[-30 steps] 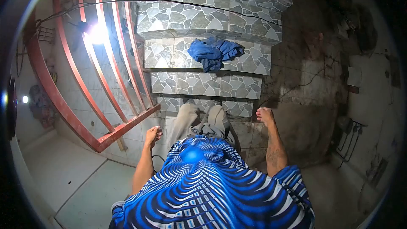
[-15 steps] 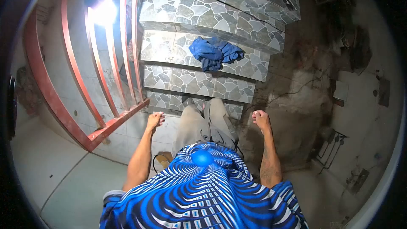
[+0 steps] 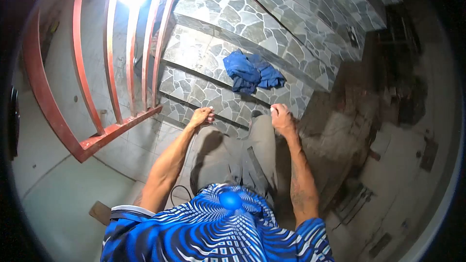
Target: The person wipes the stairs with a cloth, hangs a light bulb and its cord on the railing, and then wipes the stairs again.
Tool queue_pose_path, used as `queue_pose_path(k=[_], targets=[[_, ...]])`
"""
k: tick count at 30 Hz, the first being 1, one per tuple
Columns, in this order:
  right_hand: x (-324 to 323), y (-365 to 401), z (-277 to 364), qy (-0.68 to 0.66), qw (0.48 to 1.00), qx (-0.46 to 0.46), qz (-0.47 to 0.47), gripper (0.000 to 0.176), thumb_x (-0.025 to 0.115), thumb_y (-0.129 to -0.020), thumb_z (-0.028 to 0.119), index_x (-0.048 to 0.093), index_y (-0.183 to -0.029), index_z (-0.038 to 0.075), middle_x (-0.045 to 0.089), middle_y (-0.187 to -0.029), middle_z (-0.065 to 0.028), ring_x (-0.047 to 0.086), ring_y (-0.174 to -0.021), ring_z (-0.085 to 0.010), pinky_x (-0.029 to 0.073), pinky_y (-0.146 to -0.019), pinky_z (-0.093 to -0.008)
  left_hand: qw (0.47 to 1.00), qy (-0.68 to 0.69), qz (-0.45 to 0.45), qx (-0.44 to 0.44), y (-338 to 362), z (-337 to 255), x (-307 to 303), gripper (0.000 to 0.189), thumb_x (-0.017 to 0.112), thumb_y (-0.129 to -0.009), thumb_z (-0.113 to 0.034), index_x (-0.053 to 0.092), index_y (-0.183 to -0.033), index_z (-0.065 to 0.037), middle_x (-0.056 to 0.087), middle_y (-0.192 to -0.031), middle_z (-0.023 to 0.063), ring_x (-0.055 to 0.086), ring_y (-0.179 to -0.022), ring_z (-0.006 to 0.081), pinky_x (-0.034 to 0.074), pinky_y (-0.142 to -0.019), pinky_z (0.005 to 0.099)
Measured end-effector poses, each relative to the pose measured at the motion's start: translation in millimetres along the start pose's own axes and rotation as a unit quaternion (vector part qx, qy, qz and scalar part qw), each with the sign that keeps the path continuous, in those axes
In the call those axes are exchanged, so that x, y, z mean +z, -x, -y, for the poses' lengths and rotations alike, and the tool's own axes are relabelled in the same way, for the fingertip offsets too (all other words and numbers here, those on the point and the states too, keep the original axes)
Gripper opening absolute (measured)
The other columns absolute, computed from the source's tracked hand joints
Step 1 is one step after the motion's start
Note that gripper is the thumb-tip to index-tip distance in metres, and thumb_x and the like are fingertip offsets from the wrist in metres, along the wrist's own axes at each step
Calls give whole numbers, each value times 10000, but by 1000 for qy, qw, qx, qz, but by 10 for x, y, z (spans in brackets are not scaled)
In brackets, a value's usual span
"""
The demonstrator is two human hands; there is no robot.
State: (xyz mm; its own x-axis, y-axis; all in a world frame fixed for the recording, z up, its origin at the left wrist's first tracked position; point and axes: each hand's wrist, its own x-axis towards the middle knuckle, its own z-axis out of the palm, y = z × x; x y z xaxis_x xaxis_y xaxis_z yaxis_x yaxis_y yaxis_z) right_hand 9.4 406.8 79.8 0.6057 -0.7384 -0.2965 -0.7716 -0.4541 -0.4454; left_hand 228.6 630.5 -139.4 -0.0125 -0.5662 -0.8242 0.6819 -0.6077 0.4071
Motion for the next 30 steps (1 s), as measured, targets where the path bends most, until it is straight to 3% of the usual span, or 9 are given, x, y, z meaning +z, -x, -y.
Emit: queue_pose_path(k=[4,6,8,13,18,22,23,26,30], targets=[[27,-359,27,-21,996,-73,41,187,553,-902,149,634,-1003,14,639,-968,-213,623,-894,-398,502,-780,-449,993,115,-4,-6,-453,250,450,413,561,-960,-378,556,-1199,-41,647,-832,26,633,-690,118,502,-588,256],[-11,-561,-58,-26,995,-74,54,173,564,-892,122,636,-1002,8,639,-964,-211,623,-898,-395,499,-783,-442,981,193,-19,-15,-607,278,721,421,558,-955,-379,552,-1201,-37,666,-912,75,658,-765,163,518,-641,300],[45,-787,-243,-41,995,-61,66,164,567,-889,104,635,-999,3,638,-964,-207,623,-899,-394,498,-785,-435,977,209,-8,-46,-951,393,902,498,530,-959,-407,495,-1301,-47,666,-1018,99,664,-820,194,520,-716,357],[425,-1865,-836,6,980,-198,1,160,548,-900,64,619,-1027,-4,617,-1000,-182,609,-938,-365,493,-821,-406,961,245,-21,-127,-1960,616,1275,606,478,-956,-531,462,-1350,-71,639,-1069,71,621,-891,188,519,-752,366],[714,-2905,-1184,54,945,-296,-129,183,518,-925,54,598,-1076,-12,597,-1051,-189,601,-968,-351,492,-845,-396,931,326,-72,-148,-2880,686,1457,786,583,-839,-664,464,-1305,-42,610,-1066,130,606,-979,265,539,-808,444],[781,-3352,-1432,65,915,-340,-205,183,548,-916,47,599,-1081,-14,605,-1070,-180,606,-978,-344,491,-850,-389,951,280,-93,-88,-3161,758,1477,649,665,-846,-550,500,-1212,-40,635,-946,106,657,-792,260,555,-652,401],[778,-3419,-1450,72,909,-348,-217,176,557,-909,37,606,-1071,-13,609,-1073,-178,611,-979,-344,493,-843,-386,952,284,-95,-68,-3161,771,1480,492,693,-878,-400,519,-1156,-33,649,-878,89,658,-700,236,547,-597,364],[751,-3711,-1562,75,880,-397,-249,163,556,-910,38,614,-1055,-10,613,-1064,-172,614,-978,-335,500,-825,-383,946,299,-122,-3,-3209,844,1480,219,645,-920,-233,573,-998,-42,665,-770,81,625,-562,187,495,-474,309],[645,-3950,-1467,19,873,-412,-259,158,566,-914,53,620,-1047,-14,617,-1059,-160,628,-940,-312,530,-764,-352,919,334,-206,14,-3167,918,1396,141,576,-944,-160,533,-982,-31,687,-826,131,661,-610,209,505,-468,315]])
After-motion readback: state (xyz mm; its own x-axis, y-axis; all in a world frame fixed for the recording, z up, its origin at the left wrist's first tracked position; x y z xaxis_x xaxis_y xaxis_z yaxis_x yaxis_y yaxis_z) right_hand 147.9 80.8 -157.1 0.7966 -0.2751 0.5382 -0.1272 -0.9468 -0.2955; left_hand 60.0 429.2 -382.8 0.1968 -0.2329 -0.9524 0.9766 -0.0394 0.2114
